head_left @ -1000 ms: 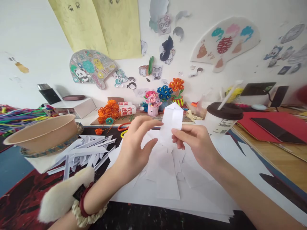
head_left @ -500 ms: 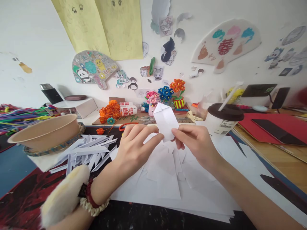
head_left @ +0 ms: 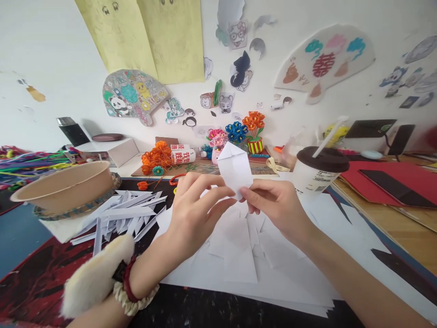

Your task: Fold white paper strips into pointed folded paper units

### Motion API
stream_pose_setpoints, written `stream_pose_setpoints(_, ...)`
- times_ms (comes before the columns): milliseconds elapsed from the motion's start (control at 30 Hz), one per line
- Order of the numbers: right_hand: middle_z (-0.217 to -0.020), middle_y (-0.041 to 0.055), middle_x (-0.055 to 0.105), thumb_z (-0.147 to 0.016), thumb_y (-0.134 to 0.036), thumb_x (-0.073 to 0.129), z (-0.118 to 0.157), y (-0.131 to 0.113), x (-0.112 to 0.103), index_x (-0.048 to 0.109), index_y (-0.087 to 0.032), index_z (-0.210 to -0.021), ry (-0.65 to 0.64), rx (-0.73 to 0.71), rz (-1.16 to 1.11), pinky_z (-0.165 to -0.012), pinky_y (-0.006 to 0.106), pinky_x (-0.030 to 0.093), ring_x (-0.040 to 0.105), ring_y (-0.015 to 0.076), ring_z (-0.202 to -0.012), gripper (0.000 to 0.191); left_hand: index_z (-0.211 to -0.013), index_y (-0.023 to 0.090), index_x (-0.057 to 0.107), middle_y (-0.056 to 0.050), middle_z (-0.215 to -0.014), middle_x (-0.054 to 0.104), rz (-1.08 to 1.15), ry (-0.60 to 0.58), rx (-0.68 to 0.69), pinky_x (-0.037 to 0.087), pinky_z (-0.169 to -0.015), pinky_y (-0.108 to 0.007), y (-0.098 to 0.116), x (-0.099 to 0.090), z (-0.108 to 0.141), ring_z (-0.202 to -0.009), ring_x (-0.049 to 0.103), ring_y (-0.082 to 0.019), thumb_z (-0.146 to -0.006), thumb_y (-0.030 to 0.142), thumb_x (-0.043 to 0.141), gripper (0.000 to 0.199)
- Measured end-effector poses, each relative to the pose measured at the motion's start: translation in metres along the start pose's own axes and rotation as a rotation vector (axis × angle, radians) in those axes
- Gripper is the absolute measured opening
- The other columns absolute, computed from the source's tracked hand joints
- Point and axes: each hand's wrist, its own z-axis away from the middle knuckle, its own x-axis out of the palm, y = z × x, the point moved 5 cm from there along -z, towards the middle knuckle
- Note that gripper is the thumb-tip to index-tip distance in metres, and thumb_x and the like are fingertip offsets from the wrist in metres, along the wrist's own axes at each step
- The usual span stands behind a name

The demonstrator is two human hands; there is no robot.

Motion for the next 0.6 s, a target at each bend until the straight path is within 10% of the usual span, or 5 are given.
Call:
stream_pose_setpoints(133, -0.053, -0.0011, 0.056, -0.082, -0.038, 0.069, 0.001, 0.004, 0.002, 0.069, -0.018, -0.066, -0.02, 0.05, -0.054, -0.047, 0.025, 0.043, 0.051, 0.0111, -0.049, 0.026, -0.086, 0.02, 0.058, -0.003, -0.087, 0.066, 0.087, 0.014, -0.258, 0.044, -0.072, -0.031, -0.009, 0.0, 0.0, -0.079, 0.057, -0.017, -0.08, 0.028, 0.073, 0.018)
stream_pose_setpoints(267, -0.056, 0.0, 0.059, -0.081, -0.039, 0.069, 0.001, 0.006, 0.004, 0.07, -0.018, -0.066, -0.05, 0.071, -0.063, -0.045, 0.025, 0.042, 0.053, 0.0116, -0.049, 0.025, -0.081, 0.019, 0.062, 0.001, -0.076, 0.065, 0.33, -0.232, -0.508, 0.04, -0.061, -0.025, -0.016, 0.014, 0.004, -0.065, 0.053, -0.012, -0.087, 0.032, 0.062, 0.014)
stream_pose_setpoints(600, -0.061, 0.0018, 0.065, -0.076, -0.043, 0.074, 0.001, 0.004, 0.012, 0.072, -0.018, -0.07, -0.131, 0.104, -0.12, -0.046, 0.025, 0.047, 0.053, 0.0108, -0.049, 0.025, -0.072, 0.018, 0.064, 0.0, -0.068, 0.063, 0.521, -0.229, -0.731, 0.039, -0.059, -0.025, -0.02, 0.019, 0.011, -0.062, 0.052, -0.013, -0.084, 0.036, 0.064, 0.022)
